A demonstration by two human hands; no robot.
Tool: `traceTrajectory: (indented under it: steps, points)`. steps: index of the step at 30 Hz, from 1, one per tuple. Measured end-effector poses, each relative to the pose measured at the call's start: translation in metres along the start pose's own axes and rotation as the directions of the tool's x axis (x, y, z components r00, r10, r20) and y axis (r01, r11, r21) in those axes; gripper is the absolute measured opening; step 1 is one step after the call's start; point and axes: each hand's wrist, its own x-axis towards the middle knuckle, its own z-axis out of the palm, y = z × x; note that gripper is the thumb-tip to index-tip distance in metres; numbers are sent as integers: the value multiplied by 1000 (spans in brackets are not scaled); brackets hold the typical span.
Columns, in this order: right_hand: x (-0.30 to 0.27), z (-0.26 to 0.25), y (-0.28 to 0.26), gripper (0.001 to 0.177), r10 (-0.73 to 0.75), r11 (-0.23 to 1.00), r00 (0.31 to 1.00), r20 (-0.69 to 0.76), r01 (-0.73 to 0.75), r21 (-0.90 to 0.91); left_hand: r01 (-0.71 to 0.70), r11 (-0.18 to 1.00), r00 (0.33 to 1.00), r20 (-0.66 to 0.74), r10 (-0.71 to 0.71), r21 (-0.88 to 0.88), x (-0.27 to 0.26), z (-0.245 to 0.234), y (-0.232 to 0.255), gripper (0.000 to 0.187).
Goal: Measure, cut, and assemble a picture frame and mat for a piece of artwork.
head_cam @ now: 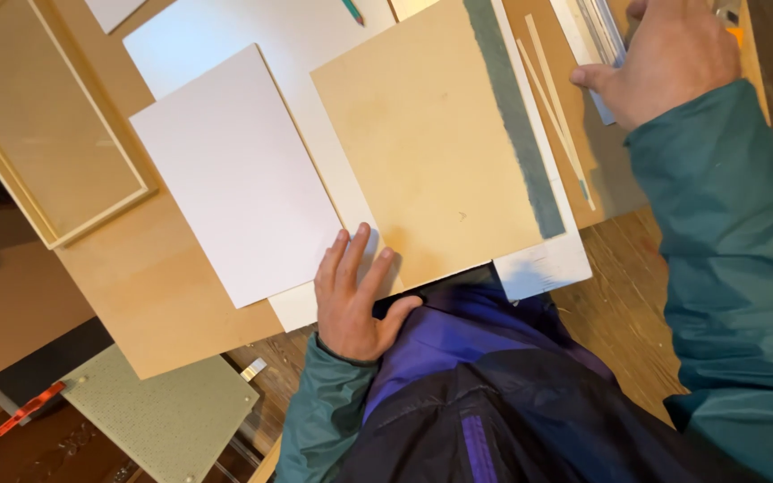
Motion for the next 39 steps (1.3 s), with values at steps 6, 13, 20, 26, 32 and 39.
traceTrajectory:
  steps: [6, 13, 20, 26, 32, 39]
  points:
    - [-2, -24, -6, 39, 72, 992, 982, 172, -89, 92, -38, 999, 997, -70, 36, -22, 14, -9, 14, 67]
    - [-101, -53, -62, 26, 231, 820, 939, 255, -329, 469, -36, 999, 991, -130, 33, -20, 63, -22, 34, 56]
    - [-172, -42, -103, 23, 354, 767, 886, 301, -459, 448, -153, 987, 988, 20, 152, 44, 159, 15, 38, 79]
    - [-175, -29, -110, 25, 415, 813, 853, 316, -503, 293, -154, 988, 988, -17, 154, -17, 196, 69, 9, 78]
    - [-160, -35, -109, 26, 363, 826, 865, 347, -470, 310, -166, 986, 986, -4, 166, 22, 198, 99, -14, 74]
    - [-174, -42, -107, 28, 326, 859, 928, 180, -370, 355, -160, 979, 987, 10, 160, 124, 198, 97, -8, 74]
